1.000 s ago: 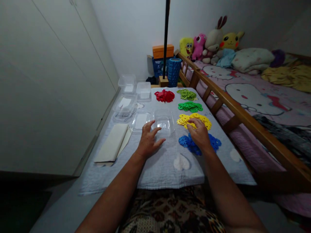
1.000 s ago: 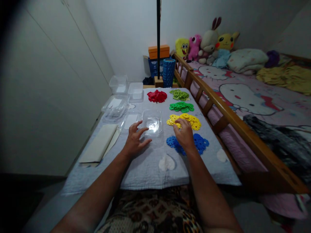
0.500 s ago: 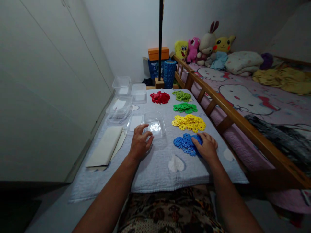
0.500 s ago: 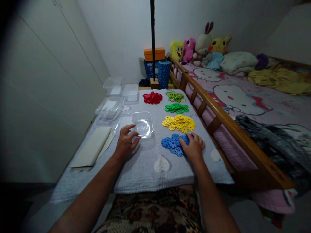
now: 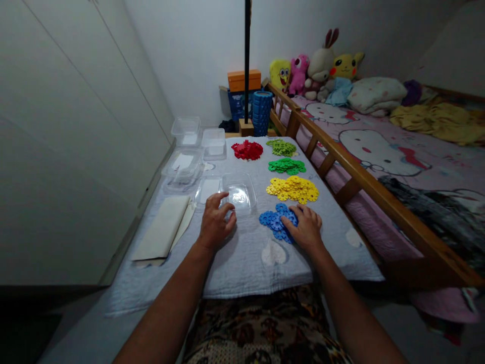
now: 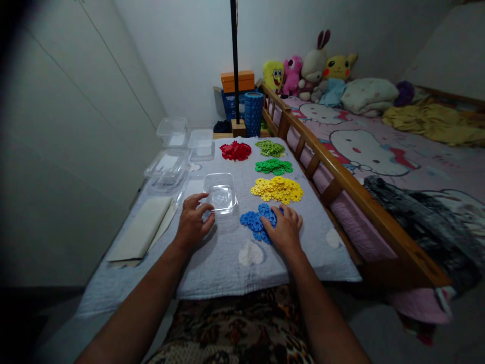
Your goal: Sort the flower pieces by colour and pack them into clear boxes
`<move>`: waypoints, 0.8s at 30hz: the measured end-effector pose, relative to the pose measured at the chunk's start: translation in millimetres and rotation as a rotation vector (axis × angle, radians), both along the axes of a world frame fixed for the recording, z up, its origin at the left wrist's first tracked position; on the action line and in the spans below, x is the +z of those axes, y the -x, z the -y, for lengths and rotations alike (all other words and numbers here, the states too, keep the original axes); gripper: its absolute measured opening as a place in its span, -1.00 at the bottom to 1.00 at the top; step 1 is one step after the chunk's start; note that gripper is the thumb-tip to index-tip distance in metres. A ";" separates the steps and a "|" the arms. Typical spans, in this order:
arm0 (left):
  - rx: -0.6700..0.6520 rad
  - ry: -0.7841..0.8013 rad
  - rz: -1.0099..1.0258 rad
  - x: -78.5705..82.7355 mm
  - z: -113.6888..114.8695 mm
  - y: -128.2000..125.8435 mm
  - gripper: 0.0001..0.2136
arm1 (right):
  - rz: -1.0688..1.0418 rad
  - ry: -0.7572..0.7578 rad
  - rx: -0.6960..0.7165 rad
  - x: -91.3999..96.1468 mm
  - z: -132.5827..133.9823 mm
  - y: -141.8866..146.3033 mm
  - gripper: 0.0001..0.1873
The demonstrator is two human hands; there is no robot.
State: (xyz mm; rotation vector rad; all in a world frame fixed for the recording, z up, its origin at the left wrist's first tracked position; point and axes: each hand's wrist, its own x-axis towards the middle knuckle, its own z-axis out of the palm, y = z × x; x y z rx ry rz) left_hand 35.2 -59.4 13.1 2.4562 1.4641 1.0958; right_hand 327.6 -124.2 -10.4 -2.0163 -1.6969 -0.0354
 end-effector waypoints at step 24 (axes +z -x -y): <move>0.070 0.022 -0.038 6.8 17.7 0.4 -0.84 | -0.150 0.039 0.245 10.2 -25.4 48.7 -0.57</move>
